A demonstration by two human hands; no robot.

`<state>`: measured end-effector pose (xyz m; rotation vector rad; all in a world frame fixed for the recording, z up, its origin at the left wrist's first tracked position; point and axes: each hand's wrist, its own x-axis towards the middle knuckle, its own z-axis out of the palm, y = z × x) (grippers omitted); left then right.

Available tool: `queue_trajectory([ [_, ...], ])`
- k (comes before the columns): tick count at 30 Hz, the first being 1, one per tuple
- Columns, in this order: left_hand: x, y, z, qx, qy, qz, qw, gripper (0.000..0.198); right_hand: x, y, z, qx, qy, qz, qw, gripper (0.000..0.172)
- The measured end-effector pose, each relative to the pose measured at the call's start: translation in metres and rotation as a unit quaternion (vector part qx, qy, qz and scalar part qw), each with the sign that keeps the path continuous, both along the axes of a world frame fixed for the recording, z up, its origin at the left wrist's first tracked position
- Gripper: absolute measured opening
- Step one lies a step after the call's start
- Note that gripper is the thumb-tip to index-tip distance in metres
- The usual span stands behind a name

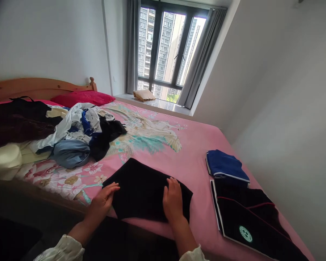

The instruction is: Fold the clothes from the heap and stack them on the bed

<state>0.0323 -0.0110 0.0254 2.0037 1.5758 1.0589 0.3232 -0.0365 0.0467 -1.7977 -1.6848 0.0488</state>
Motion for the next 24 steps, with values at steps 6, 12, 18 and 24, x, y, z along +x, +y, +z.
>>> queue_trajectory([
  [6,0.015,0.059,-0.003,-0.076,0.246,-0.062,0.964,0.046,0.001,0.023,-0.031,-0.201,-0.107,-0.032,0.973,0.059],
  [12,0.000,0.069,-0.034,-0.100,0.340,0.004,0.935,0.066,0.038,0.025,-0.072,-0.245,-0.125,-0.102,0.956,0.081],
  [18,0.001,0.070,-0.038,-0.090,0.365,0.004,0.927,0.066,0.061,0.013,-0.051,-0.116,-0.017,-0.146,0.982,0.071],
  [24,0.000,0.077,-0.050,-0.075,0.389,0.014,0.918,0.067,0.105,-0.041,-0.054,-0.198,0.215,-0.248,0.924,0.066],
])
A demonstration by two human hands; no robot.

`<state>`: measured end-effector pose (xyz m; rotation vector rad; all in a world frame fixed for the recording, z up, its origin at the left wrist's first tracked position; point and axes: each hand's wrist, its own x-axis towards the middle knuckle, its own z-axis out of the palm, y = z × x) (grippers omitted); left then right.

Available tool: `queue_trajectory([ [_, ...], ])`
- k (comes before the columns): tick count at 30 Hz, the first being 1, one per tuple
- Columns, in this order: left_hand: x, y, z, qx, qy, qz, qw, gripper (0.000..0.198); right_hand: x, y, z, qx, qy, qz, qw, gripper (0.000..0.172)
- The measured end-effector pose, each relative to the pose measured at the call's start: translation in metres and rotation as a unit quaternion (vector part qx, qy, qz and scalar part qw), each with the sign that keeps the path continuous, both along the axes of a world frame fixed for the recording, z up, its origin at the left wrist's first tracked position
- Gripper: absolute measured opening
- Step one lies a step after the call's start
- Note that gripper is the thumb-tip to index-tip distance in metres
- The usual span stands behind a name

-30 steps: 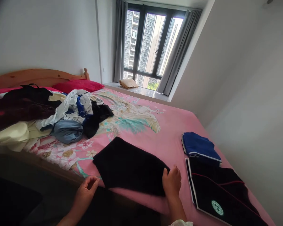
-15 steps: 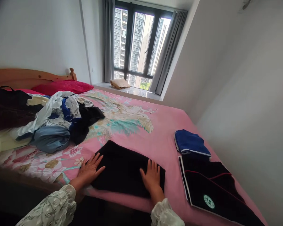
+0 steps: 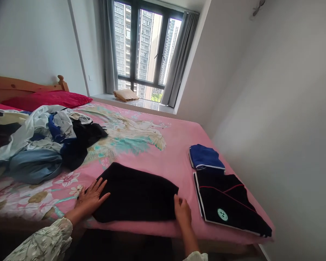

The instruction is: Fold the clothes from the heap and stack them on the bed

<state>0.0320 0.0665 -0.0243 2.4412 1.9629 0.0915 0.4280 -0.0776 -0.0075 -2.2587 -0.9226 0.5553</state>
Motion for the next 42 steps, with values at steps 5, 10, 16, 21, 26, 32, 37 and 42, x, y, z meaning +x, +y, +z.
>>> queue_trajectory([
  [5,0.014,-0.005,0.015,-0.020,-0.020,0.028,0.999,0.066,0.003,0.010,-0.006,-0.003,0.071,0.010,0.997,0.052],
  [10,0.045,-0.063,0.031,0.020,-0.107,-0.159,0.981,0.065,-0.001,0.025,-0.002,0.055,0.211,0.005,0.976,0.043],
  [16,0.033,-0.107,-0.005,0.119,-0.111,-0.293,0.942,0.058,-0.012,0.011,0.013,0.144,0.409,0.017,0.901,0.052],
  [21,0.004,-0.124,-0.018,0.142,-0.143,-0.318,0.927,0.047,-0.038,-0.022,0.034,0.225,0.455,0.036,0.861,0.050],
  [26,0.028,-0.152,0.035,0.117,-0.250,-0.255,0.926,0.043,-0.071,-0.060,0.048,0.288,0.403,0.080,0.865,0.056],
  [32,0.095,-0.142,0.114,0.111,-0.326,-0.311,0.886,0.067,-0.112,-0.077,0.076,0.293,0.228,0.192,0.909,0.047],
  [37,0.097,-0.131,0.128,0.120,-0.310,-0.342,0.879,0.044,-0.129,-0.092,0.092,0.272,0.186,0.227,0.917,0.042],
  [42,0.068,-0.164,0.113,0.197,-0.328,-0.322,0.866,0.031,-0.136,-0.109,0.090,0.253,0.134,0.161,0.944,0.030],
])
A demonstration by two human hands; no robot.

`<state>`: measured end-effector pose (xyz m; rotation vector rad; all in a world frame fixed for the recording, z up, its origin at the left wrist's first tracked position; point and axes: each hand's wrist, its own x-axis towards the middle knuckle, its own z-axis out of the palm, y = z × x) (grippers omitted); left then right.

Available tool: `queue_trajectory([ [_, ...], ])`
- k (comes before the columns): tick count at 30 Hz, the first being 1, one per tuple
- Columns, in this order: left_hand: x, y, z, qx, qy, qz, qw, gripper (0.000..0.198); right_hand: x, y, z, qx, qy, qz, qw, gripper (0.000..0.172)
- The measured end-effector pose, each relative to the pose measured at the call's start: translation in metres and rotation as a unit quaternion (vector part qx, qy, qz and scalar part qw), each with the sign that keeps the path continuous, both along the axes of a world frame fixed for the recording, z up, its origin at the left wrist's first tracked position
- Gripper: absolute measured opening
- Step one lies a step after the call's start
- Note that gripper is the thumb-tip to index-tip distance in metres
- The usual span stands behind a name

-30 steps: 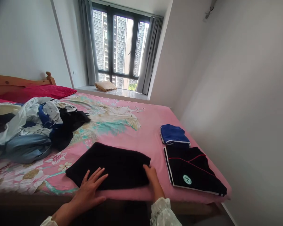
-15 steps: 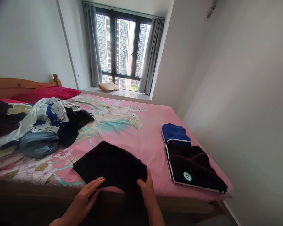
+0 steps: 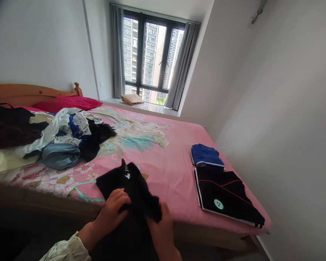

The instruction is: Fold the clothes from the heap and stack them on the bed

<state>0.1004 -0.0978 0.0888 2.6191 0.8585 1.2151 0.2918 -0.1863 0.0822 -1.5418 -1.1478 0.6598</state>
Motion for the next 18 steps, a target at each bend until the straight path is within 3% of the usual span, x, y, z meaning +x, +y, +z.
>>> queue_trajectory([
  [3,-0.014,-0.028,-0.010,0.006,-0.002,0.018,1.000,0.029,-0.006,-0.013,-0.002,0.015,-0.061,-0.019,0.998,0.026],
  [10,-0.038,-0.076,-0.024,-0.042,0.016,0.068,0.997,0.023,-0.018,-0.040,-0.005,0.075,-0.150,0.013,0.986,0.035],
  [12,-0.043,-0.087,-0.022,-0.061,0.026,0.071,0.995,0.031,-0.022,-0.045,-0.005,0.089,-0.155,0.015,0.984,0.040],
  [14,-0.045,-0.097,-0.016,-0.094,0.029,0.037,0.994,0.038,-0.027,-0.048,-0.004,0.106,-0.155,0.024,0.982,0.043],
  [18,-0.041,-0.106,0.003,-0.251,-0.033,-0.003,0.967,0.030,-0.039,-0.050,0.003,0.164,-0.172,0.082,0.968,0.049],
])
